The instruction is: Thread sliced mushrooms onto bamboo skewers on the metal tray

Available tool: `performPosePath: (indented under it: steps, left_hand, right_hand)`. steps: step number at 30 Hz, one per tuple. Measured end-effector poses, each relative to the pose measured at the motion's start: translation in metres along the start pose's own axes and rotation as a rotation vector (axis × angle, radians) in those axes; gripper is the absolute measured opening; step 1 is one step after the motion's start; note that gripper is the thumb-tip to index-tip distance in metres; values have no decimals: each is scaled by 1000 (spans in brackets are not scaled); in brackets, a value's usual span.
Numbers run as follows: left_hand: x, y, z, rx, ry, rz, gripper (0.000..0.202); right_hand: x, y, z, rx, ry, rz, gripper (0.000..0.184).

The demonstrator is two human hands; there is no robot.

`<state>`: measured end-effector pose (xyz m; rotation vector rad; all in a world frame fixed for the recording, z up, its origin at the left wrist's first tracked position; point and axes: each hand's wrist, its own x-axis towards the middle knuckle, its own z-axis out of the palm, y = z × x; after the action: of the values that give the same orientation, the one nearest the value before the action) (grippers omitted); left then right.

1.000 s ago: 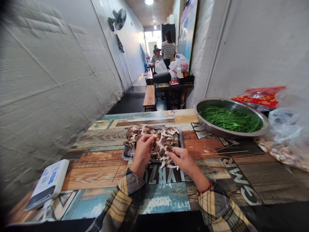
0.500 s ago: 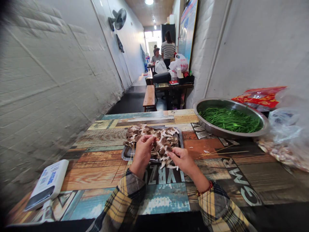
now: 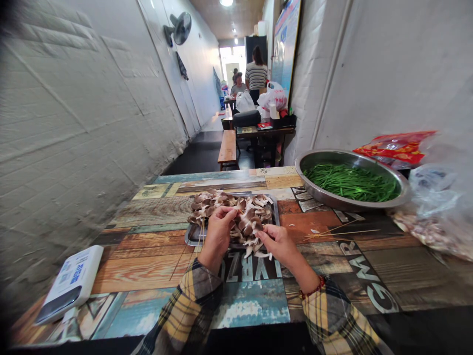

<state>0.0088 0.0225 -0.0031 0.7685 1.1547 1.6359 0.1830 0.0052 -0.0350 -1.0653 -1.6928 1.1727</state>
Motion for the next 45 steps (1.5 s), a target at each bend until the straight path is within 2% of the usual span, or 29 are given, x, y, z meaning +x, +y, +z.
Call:
performPosePath:
  steps: [6, 13, 19, 25, 30, 39, 45]
  left_hand:
    - [0, 0, 0, 59, -16, 61, 19]
    - [-3, 0, 2, 126, -38, 67, 15]
    - [-4, -2, 3, 175, -79, 77, 10]
    - [-4, 4, 2, 40, -126, 30, 24]
    - [-6, 4, 3, 89, -187, 9, 29]
    - [-6, 1, 4, 126, -167, -17, 30]
    - [-7, -1, 6, 130, -164, -5, 33]
  right_hand:
    - [1, -5, 0, -36, 11, -24, 43]
    - [1, 0, 0, -77, 41, -63, 43]
    - [3, 6, 2, -21, 52, -43, 40]
    - [3, 6, 2, 66, 43, 3, 41]
    - [2, 1, 2, 55, 25, -9, 41]
    - [-1, -4, 3, 20, 24, -5, 44]
    - [0, -5, 3, -82, 56, -82, 40]
